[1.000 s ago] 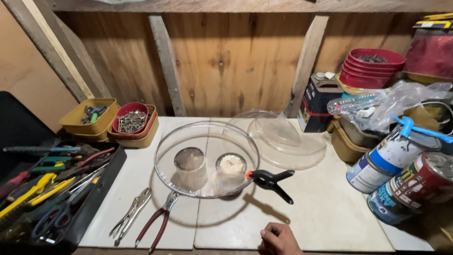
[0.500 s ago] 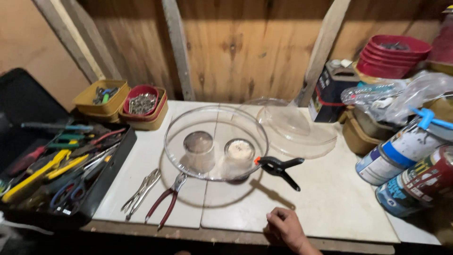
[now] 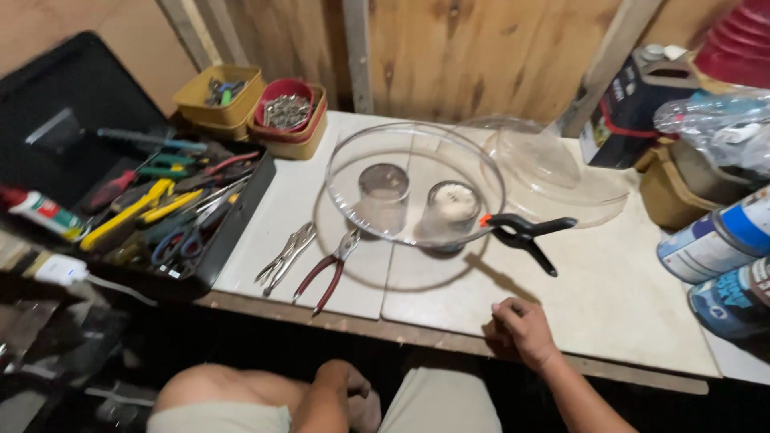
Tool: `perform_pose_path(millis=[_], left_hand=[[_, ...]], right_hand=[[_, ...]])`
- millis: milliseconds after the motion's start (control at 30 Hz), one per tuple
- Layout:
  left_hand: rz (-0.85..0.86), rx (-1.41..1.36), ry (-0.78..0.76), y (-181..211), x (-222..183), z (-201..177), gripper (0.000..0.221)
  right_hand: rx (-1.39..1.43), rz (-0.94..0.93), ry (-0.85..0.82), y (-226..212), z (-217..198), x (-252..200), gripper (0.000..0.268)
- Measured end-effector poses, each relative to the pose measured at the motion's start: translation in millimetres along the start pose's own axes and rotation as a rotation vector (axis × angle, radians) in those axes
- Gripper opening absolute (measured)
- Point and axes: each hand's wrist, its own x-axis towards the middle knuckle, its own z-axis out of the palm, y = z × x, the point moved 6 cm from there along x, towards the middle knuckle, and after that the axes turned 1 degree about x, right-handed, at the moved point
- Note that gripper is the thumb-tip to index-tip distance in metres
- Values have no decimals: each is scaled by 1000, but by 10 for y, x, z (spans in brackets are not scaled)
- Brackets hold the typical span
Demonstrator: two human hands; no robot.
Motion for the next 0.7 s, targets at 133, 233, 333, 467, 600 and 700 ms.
perform_pose_path(millis=[133, 233, 333, 467, 600, 700], left_hand=[[349, 863, -452, -82, 1428, 1682, 41], [526, 971, -545, -662, 1772, 2168, 42], [671, 770, -533, -661, 1573, 2302, 39], [675, 500, -510, -817, 1391, 2158, 41], [599, 339, -344, -995, 1591, 2027, 33], [509, 146, -227, -1049, 1620, 1741, 24]], right_hand=[[344, 102, -24, -115, 129, -35, 37], [349, 127, -1, -73, 113, -58, 35], [164, 49, 60, 17, 15, -25, 32], [134, -15, 104, -47, 23, -75, 33], [74, 0, 147, -83, 25, -111, 32], [175, 11, 144, -52, 57, -108, 31]])
